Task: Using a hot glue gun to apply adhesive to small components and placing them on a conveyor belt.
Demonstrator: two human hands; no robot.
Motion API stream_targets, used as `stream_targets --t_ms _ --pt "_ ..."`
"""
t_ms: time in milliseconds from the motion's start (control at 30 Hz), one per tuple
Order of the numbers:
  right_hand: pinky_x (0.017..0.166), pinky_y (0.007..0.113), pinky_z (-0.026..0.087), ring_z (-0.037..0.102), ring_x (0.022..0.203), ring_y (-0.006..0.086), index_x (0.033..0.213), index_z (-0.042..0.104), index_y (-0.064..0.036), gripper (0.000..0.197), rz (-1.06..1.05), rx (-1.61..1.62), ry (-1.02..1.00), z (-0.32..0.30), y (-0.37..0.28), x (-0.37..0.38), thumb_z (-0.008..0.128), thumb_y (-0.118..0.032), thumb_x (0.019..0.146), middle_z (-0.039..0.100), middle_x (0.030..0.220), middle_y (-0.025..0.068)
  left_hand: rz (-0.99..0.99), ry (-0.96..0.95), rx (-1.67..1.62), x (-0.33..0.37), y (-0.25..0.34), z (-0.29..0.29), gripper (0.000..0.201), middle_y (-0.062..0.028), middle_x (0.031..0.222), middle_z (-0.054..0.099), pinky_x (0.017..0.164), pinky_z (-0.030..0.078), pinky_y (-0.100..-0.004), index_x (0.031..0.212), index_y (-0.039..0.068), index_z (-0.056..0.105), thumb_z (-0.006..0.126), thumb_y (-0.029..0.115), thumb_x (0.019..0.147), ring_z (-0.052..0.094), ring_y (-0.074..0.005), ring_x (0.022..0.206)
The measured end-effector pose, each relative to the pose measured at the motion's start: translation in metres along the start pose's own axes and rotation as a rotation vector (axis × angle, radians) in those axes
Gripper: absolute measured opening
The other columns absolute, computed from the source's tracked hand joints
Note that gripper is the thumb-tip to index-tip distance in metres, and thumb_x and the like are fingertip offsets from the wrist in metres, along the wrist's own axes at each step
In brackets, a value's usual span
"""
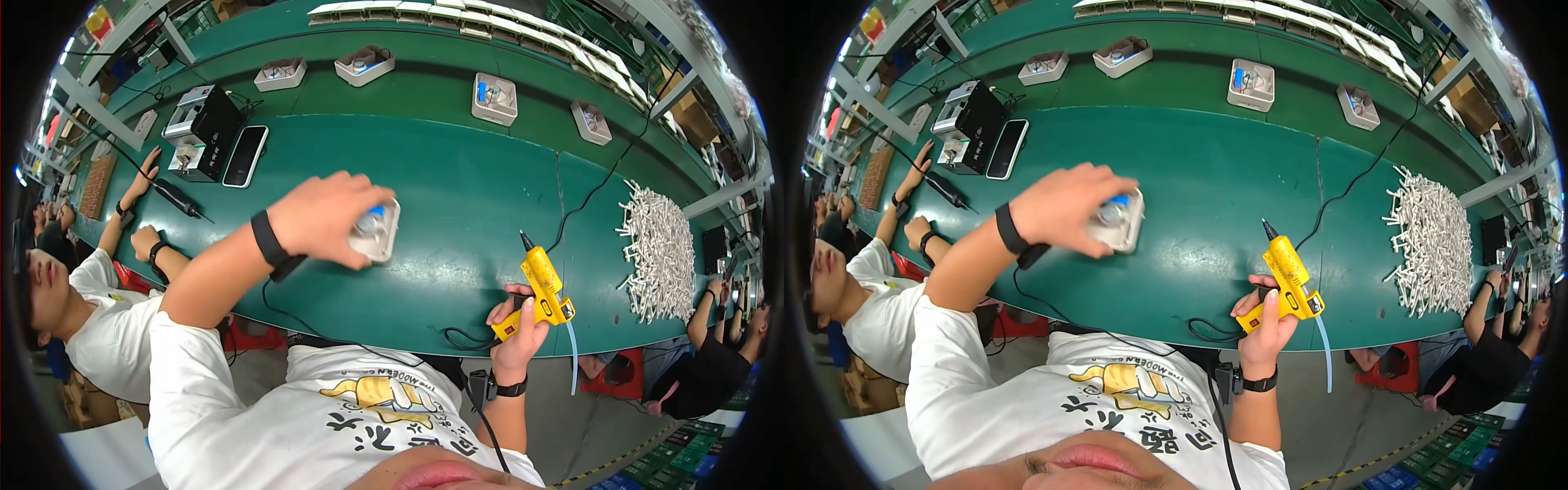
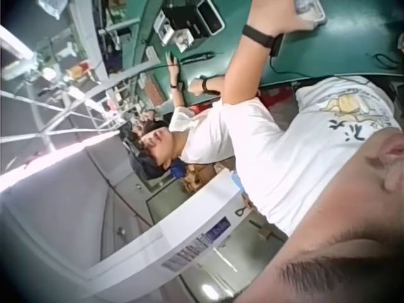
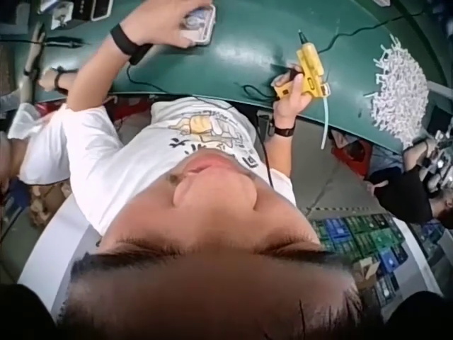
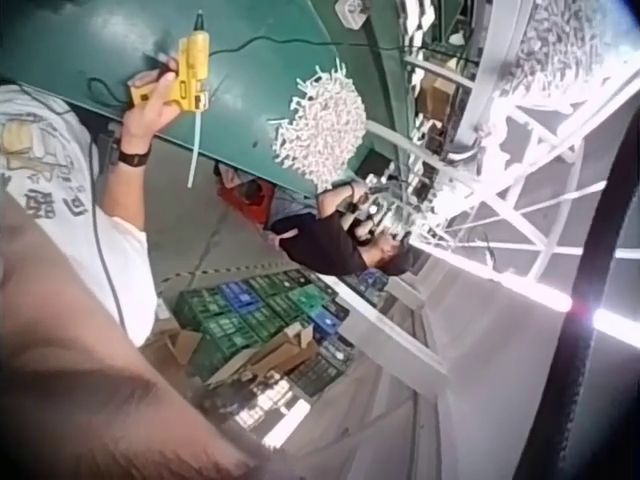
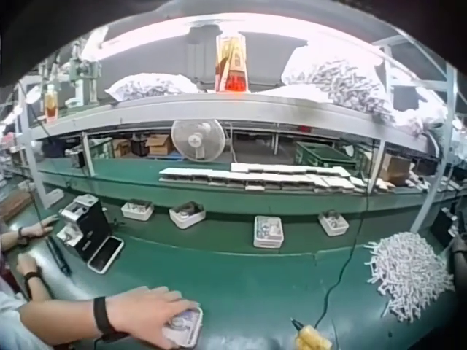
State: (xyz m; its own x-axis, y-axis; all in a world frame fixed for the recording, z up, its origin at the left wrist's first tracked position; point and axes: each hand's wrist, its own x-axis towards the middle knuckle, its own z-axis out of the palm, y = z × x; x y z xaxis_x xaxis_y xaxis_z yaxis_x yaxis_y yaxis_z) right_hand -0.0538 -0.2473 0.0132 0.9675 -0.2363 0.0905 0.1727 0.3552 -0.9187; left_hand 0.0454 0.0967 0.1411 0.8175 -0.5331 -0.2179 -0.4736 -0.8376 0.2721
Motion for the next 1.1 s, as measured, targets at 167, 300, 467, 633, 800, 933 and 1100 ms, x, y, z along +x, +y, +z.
stream_targets --t_ms 167,300,467,633,800,933,1100 --pt "0.056 0.033 0.052 0.057 0.063 0.0138 0.125 0.057 0.0026 0.027 -0.001 0.012 -0.04 0.0 0.0 0.002 0.053 -0.021 0.113 0.068 0.117 0.0193 0.103 -0.033 0.01 0.009 -0.006 0.004 0.095 -0.0197 0.125 0.068 0.095 0.057 -0.0481 0.148 0.003 0.056 0.089 0.05 0.072 0.066 -0.0391 0.114" --pt "0.056 0.034 0.053 0.057 0.063 0.0141 0.124 0.057 0.0025 0.027 -0.003 0.017 -0.017 -0.006 -0.001 0.0 0.053 -0.021 0.113 0.068 0.117 0.0194 -0.147 0.07 -0.104 0.078 -0.061 -0.025 0.081 -0.0235 0.116 0.072 0.093 0.057 -0.0457 0.147 0.004 0.058 0.081 0.053 0.088 0.07 -0.0394 0.106" --pt "0.056 0.034 0.053 0.057 0.063 0.0145 0.125 0.057 0.0023 0.027 0.012 0.048 -0.033 -0.003 -0.001 -0.004 0.053 -0.021 0.113 0.068 0.117 0.0195 -0.393 0.421 0.123 0.157 -0.181 -0.015 0.072 -0.0243 0.135 0.065 0.101 0.057 -0.0479 0.155 0.012 0.05 0.073 0.046 0.096 0.069 -0.0412 0.113" --pt "0.057 0.034 0.054 0.058 0.064 0.0147 0.125 0.057 0.0019 0.026 0.035 0.056 -0.033 -0.007 0.001 -0.006 0.054 -0.021 0.113 0.068 0.116 0.0194 -0.595 0.399 0.297 0.186 -0.206 -0.005 0.061 -0.0169 0.155 0.052 0.107 0.053 -0.0551 0.147 0.026 0.058 0.078 0.035 0.09 0.056 -0.0368 0.138" --pt "0.057 0.035 0.054 0.058 0.064 0.0147 0.124 0.057 0.0015 0.026 0.046 0.059 -0.031 -0.005 0.001 -0.002 0.054 -0.021 0.113 0.068 0.116 0.0192 -0.322 0.32 0.565 0.176 -0.188 -0.024 0.041 -0.0132 0.153 0.052 0.104 0.05 -0.0494 0.122 0.018 0.076 0.083 0.028 0.083 0.053 -0.0315 0.139" --pt "0.057 0.034 0.054 0.058 0.064 0.0145 0.124 0.057 0.0014 0.026 0.045 0.05 -0.033 -0.005 0.0 -0.001 0.055 -0.022 0.112 0.068 0.115 0.0188 -0.093 0.663 0.471 0.148 -0.173 -0.026 0.02 -0.0137 0.147 0.061 0.097 0.051 -0.0494 0.079 0.009 0.074 0.085 0.026 0.078 0.058 -0.0339 0.133" --pt "0.057 0.034 0.054 0.059 0.063 0.0146 0.124 0.057 0.0023 0.026 0.028 0.033 -0.038 -0.006 0.001 0.001 0.054 -0.021 0.112 0.068 0.116 0.0194 0.01 0.743 0.435 0.122 -0.155 -0.006 0.03 -0.0169 0.121 0.075 0.095 0.051 -0.0511 0.071 0.006 0.072 0.081 0.033 0.081 0.068 -0.0348 0.115"
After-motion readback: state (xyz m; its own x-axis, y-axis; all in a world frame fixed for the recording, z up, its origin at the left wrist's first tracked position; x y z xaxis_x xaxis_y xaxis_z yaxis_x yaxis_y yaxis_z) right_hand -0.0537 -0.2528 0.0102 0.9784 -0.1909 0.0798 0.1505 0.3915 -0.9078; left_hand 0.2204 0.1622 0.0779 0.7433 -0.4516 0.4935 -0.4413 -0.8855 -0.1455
